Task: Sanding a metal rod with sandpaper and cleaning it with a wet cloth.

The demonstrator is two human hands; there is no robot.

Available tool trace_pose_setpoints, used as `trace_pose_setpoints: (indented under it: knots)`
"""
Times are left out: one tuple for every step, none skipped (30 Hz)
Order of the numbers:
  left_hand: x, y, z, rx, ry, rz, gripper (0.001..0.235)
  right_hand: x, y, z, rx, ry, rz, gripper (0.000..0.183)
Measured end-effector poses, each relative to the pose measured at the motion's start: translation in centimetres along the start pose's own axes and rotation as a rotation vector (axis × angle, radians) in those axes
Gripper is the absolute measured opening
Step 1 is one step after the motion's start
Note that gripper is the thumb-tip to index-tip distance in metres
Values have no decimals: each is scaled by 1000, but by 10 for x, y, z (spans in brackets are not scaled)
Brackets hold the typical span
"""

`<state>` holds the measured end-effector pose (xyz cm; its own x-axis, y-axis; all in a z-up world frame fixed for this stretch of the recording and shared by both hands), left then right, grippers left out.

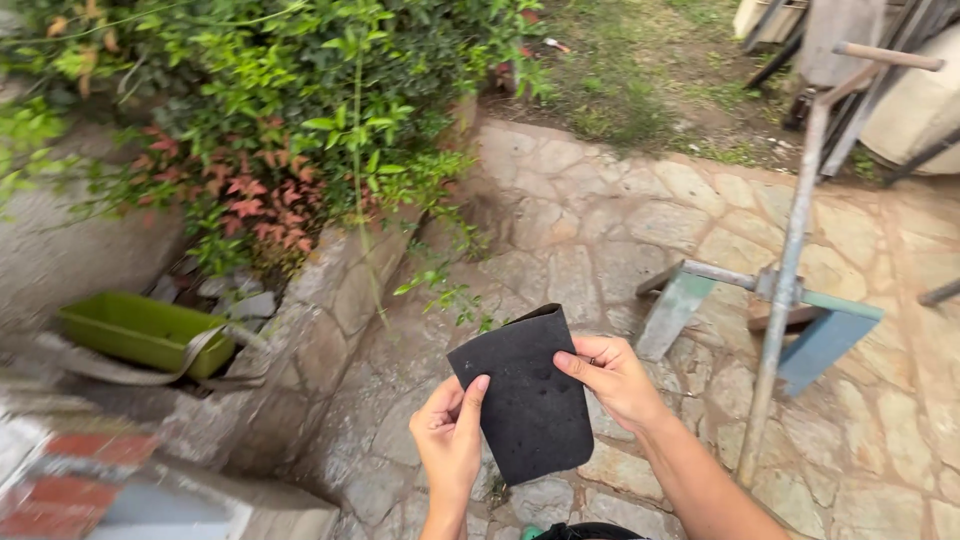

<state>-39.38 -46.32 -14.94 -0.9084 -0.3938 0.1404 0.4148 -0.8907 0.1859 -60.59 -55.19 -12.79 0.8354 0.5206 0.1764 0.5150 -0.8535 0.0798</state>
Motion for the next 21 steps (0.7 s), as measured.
trace_pose_setpoints:
  knots:
    - [13, 6, 4, 57, 86, -25, 51, -15, 0, -1, 15, -17, 10, 39]
    - [22, 11, -4, 59, 73, -63, 51, -35, -1, -2, 4, -25, 48, 39]
    - [32, 17, -12, 46, 120, -105, 31, -58, -3, -4, -3, -72, 147, 30]
    - [42, 19, -21, 32, 173, -150, 17, -81, -10, -3, -4, -112, 251, 21]
    - [58, 23, -34, 32, 164, -193, 17, -101, -14, 6, -12, -115, 294, 21]
    - [68, 26, -49, 7, 159, -203, 15, -118, -19, 16, -32, -181, 371, 17]
    - [76, 29, -65, -19, 155, -214, 17, -135, -23, 26, -50, -248, 449, 14]
    - [91, 35, -71, -21, 153, -250, 17, -145, -26, 24, -52, -246, 484, 14]
    - [103, 41, -73, 43, 155, -269, 20, -152, -27, 24, -38, -231, 481, 13]
    - [114, 47, -74, 105, 154, -282, 34, -157, -26, 25, -21, -217, 473, 12]
    - [125, 56, -78, 101, 149, -311, 34, -163, -25, 12, -21, -216, 503, 12]
    - [136, 63, -83, 84, 179, -328, 16, -162, -21, -1, -48, -150, 434, 26]
    - [146, 71, -88, 68, 209, -344, 14, -161, -17, -14, -75, -84, 365, 43]
    - [156, 81, -87, 66, 203, -367, 14, -177, -13, -2, -76, -86, 388, 43]
    - [170, 91, -86, 62, 162, -455, 12, -199, -15, 7, -75, -163, 524, 26]
    - [184, 99, -84, 57, 123, -546, 11, -219, -19, 16, -73, -237, 663, 10]
    - [191, 110, -96, 56, 118, -572, 11, -226, -14, 18, -74, -237, 690, 10]
    - [196, 125, -107, 68, 155, -568, 12, -233, -6, 21, -75, -210, 715, 5]
    - [201, 142, -118, 81, 191, -564, 13, -240, 3, 24, -77, -183, 741, 3]
    - [208, 157, -121, 82, 187, -585, 13, -240, 14, 11, -80, -183, 762, 3]
    - [214, 172, -122, 108, 174, -607, 12, -236, 30, 0, -63, -155, 715, 11]
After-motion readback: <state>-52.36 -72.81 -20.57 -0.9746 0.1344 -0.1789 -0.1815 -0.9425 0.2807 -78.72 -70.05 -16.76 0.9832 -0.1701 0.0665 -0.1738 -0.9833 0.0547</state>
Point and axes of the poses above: each hand's wrist, its own y-axis towards the middle knuckle, its own x-axis out of the palm, z = x × y, the point moved 8 cm from there along y, towards the middle knuckle, and after that the axes turned 7 degrees about -z, right-handed, at the moved point
